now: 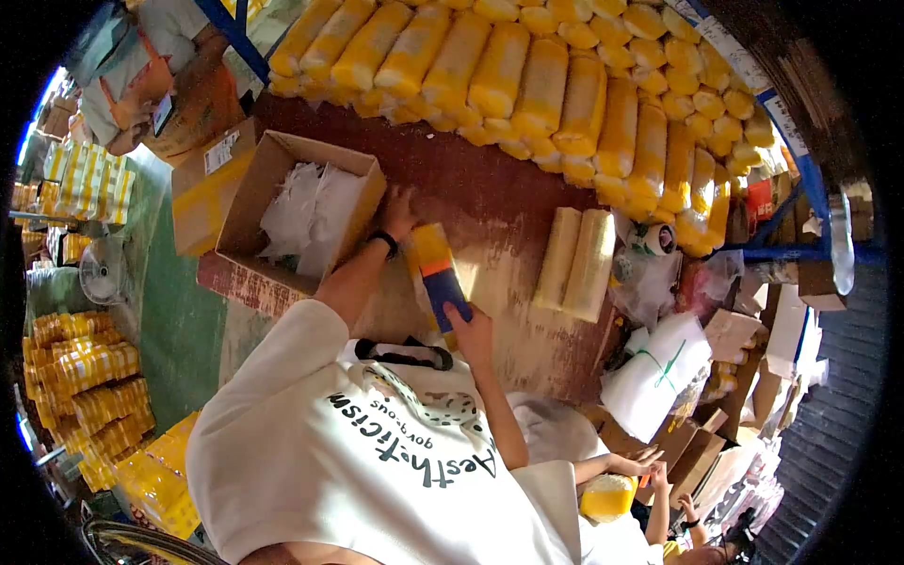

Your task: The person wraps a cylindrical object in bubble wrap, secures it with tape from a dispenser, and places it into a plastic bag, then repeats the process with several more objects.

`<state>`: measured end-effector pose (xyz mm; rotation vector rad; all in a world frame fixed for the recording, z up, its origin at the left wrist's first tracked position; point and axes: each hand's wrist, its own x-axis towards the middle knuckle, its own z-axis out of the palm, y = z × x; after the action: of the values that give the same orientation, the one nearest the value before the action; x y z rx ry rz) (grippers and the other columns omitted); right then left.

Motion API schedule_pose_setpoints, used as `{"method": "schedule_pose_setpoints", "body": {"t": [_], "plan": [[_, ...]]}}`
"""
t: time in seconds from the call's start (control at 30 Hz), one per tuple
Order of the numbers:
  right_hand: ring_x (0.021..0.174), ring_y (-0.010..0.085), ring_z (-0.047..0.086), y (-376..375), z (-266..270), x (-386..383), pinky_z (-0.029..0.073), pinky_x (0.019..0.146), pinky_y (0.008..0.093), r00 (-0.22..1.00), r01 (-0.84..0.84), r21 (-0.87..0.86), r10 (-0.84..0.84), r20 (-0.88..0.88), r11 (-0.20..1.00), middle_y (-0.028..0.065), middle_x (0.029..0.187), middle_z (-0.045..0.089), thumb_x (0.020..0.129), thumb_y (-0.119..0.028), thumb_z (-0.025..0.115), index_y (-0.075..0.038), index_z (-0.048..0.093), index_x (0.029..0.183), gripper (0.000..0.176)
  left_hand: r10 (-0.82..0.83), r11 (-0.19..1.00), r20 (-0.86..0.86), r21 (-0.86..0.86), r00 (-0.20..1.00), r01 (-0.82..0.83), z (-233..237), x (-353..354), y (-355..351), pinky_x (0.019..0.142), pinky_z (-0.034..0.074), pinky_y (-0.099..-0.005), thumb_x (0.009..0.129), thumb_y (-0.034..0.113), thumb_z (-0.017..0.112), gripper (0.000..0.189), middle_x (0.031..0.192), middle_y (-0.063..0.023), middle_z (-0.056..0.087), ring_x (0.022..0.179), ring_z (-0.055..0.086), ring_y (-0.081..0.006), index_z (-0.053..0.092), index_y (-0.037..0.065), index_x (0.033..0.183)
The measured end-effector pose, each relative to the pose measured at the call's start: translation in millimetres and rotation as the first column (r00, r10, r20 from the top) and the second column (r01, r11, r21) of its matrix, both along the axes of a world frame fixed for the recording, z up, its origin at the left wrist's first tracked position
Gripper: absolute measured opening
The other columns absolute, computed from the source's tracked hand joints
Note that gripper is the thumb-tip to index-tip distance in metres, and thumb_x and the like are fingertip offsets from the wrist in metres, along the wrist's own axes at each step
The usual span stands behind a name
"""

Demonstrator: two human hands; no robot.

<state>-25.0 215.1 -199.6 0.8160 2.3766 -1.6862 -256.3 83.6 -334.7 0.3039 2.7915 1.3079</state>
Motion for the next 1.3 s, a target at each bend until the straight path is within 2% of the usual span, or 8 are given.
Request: {"method": "schedule_pose_setpoints", "body": {"t": [0.23,0.37,0.47,0.67,0.9,0.97,1.07,1.3], "plan": [[0.060,0.0231,0.059,10,-26,-16,0.046,0.059,0.0354,0.993,-0.050,0.059,0.043,0.114,0.997,0.0168,0.066,0.061,0.080,-0.046,0.064,0.007,0.063,0.080,0.053,-0.037,0.999,0.210,0.022,0.977,0.033,12,32,-8,0.087,0.046,-0.0402,0.090,0.032,0.056,0.033,0.114,-0.0183,0.059,0.100,0.058,-0.0340,0.064,0.004,0.105],[0.062,0.0238,0.061,8,0,-19,0.046,0.059,0.0363,0.992,-0.032,0.039,0.027,0.120,0.999,0.0182,0.067,0.062,0.079,-0.048,0.064,0.007,0.063,0.077,0.055,-0.068,0.835,0.241,0.546,0.968,-0.077,24,39,0,0.085,0.047,-0.0356,0.086,0.028,0.062,0.031,0.107,-0.0172,0.062,0.097,0.060,-0.0295,0.065,0.001,0.102],[0.062,0.0237,0.061,11,-11,-14,0.046,0.059,0.0360,0.989,-0.039,-0.013,0.040,0.144,0.999,0.0186,0.067,0.062,0.078,-0.048,0.065,0.007,0.063,0.076,0.055,-0.318,0.919,0.266,0.322,0.910,0.227,27,58,0,0.092,0.043,-0.0307,0.087,0.028,0.061,0.039,0.117,-0.0109,0.060,0.107,0.056,-0.0186,0.059,0.003,0.117],[0.058,0.0169,0.056,6,19,14,0.045,0.057,0.0321,0.989,-0.029,0.169,0.004,0.146,0.985,0.0144,0.062,0.059,0.078,-0.041,0.069,0.006,0.062,0.077,0.047,-0.243,0.925,0.086,0.320,0.966,0.205,-43,52,7,0.085,0.047,-0.0309,0.080,0.023,0.067,0.032,0.104,-0.0096,0.064,0.096,0.062,-0.0228,0.064,0.007,0.108],[0.056,0.0103,0.043,8,32,73,0.040,0.052,0.0288,0.988,0.042,0.188,-0.069,0.138,0.981,0.0090,0.057,0.051,0.077,-0.033,0.071,0.004,0.059,0.074,0.040,-0.259,0.914,0.250,0.376,0.933,0.153,-18,55,4,0.087,0.047,-0.0307,0.082,0.022,0.067,0.031,0.104,-0.0070,0.065,0.100,0.060,-0.0187,0.064,0.007,0.109],[0.055,0.0165,0.053,8,32,89,0.043,0.054,0.0304,0.989,0.058,0.224,-0.086,0.117,0.973,0.0118,0.058,0.056,0.075,-0.036,0.071,0.004,0.060,0.075,0.042,-0.306,0.875,0.350,0.471,0.886,0.116,-18,55,5,0.088,0.046,-0.0302,0.082,0.021,0.067,0.031,0.104,-0.0051,0.065,0.100,0.059,-0.0159,0.064,0.006,0.109],[0.053,0.0148,0.053,13,33,118,0.042,0.053,0.0295,0.987,0.056,0.267,-0.094,0.132,0.962,0.0109,0.057,0.055,0.075,-0.032,0.071,0.004,0.060,0.075,0.038,-0.334,0.902,0.181,0.347,0.925,0.258,-20,51,2,0.084,0.046,-0.0270,0.084,0.021,0.066,0.034,0.108,-0.0023,0.062,0.096,0.058,-0.0151,0.060,0.011,0.116],[0.052,0.0125,0.051,13,-6,169,0.042,0.052,0.0291,0.982,0.143,0.240,-0.169,0.089,0.960,0.0095,0.057,0.057,0.075,-0.030,0.072,0.002,0.060,0.075,0.033,-0.356,0.881,0.264,0.415,0.896,0.227,-9,55,2,0.086,0.046,-0.0286,0.083,0.018,0.066,0.029,0.107,-0.0051,0.063,0.098,0.058,-0.0169,0.062,0.008,0.110]]}}
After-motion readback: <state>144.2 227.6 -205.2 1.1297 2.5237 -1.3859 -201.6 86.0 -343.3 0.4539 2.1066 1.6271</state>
